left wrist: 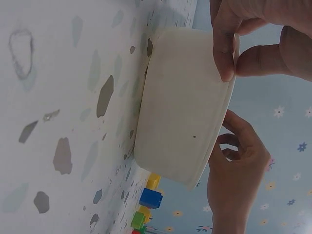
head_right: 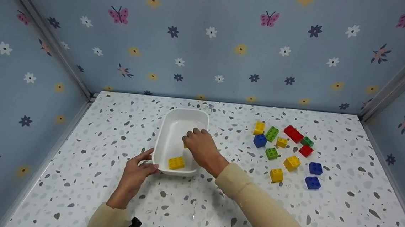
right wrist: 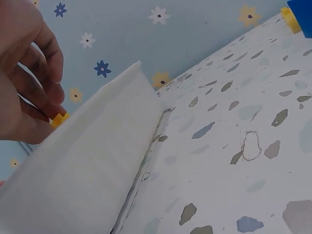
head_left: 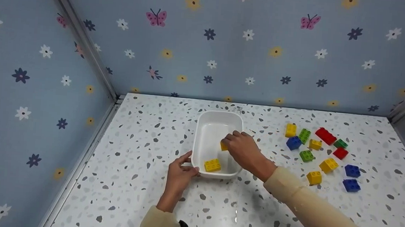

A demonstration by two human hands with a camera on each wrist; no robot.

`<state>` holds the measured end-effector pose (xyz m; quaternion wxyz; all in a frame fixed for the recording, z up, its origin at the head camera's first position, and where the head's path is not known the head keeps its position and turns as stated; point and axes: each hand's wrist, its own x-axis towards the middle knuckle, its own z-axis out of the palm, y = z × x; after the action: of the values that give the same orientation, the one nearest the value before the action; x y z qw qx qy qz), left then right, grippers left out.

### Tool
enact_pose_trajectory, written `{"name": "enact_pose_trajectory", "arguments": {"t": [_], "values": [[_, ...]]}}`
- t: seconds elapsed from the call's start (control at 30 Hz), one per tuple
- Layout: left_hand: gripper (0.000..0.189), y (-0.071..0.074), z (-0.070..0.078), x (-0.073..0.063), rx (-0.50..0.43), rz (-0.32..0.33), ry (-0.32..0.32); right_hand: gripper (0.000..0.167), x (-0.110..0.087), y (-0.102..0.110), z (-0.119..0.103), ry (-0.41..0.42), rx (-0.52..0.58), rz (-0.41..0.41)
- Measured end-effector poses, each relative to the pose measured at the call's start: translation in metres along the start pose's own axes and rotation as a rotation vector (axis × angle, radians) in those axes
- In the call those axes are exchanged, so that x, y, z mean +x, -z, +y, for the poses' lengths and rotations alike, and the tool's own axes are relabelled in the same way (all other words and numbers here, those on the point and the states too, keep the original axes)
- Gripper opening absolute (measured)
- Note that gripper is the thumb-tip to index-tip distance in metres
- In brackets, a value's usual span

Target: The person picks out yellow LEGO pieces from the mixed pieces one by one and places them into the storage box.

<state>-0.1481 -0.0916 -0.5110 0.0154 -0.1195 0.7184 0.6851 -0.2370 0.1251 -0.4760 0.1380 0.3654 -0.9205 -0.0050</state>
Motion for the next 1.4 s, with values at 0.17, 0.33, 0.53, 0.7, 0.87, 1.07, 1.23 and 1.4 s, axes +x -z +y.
{"name": "enact_pose_trajectory", "arguments": {"t": [0.17, 0.33, 0.53, 0.7, 0.87, 1.07, 1.23, 1.4], "values": [[0.066, 0.000, 0.000, -0.001, 0.006, 0.002, 0.007, 0.025, 0.004, -0.002, -0.004, -0.003, 0.018, -0.026], [0.065, 0.000, -0.002, 0.000, 0.000, -0.008, -0.002, 0.024, 0.008, -0.005, -0.007, -0.005, 0.025, -0.047], [0.064, 0.000, -0.003, 0.000, -0.012, -0.012, -0.011, 0.024, 0.013, -0.007, -0.009, 0.010, 0.020, -0.080], [0.064, 0.000, -0.002, 0.000, -0.002, -0.003, -0.004, 0.025, 0.018, -0.006, -0.011, 0.018, 0.056, -0.124], [0.064, 0.000, -0.001, 0.001, 0.007, -0.001, 0.009, 0.027, 0.023, -0.006, -0.012, 0.034, 0.047, -0.187], [0.064, 0.000, -0.001, 0.002, 0.016, 0.003, 0.013, 0.028, 0.028, -0.003, -0.015, 0.060, 0.006, -0.233], [0.064, 0.000, -0.001, 0.001, 0.011, -0.008, 0.003, 0.029, 0.031, 0.000, -0.016, 0.080, -0.010, -0.245], [0.064, 0.001, -0.002, 0.001, 0.002, -0.016, -0.005, 0.027, 0.032, 0.000, -0.018, 0.099, -0.016, -0.226]]}}
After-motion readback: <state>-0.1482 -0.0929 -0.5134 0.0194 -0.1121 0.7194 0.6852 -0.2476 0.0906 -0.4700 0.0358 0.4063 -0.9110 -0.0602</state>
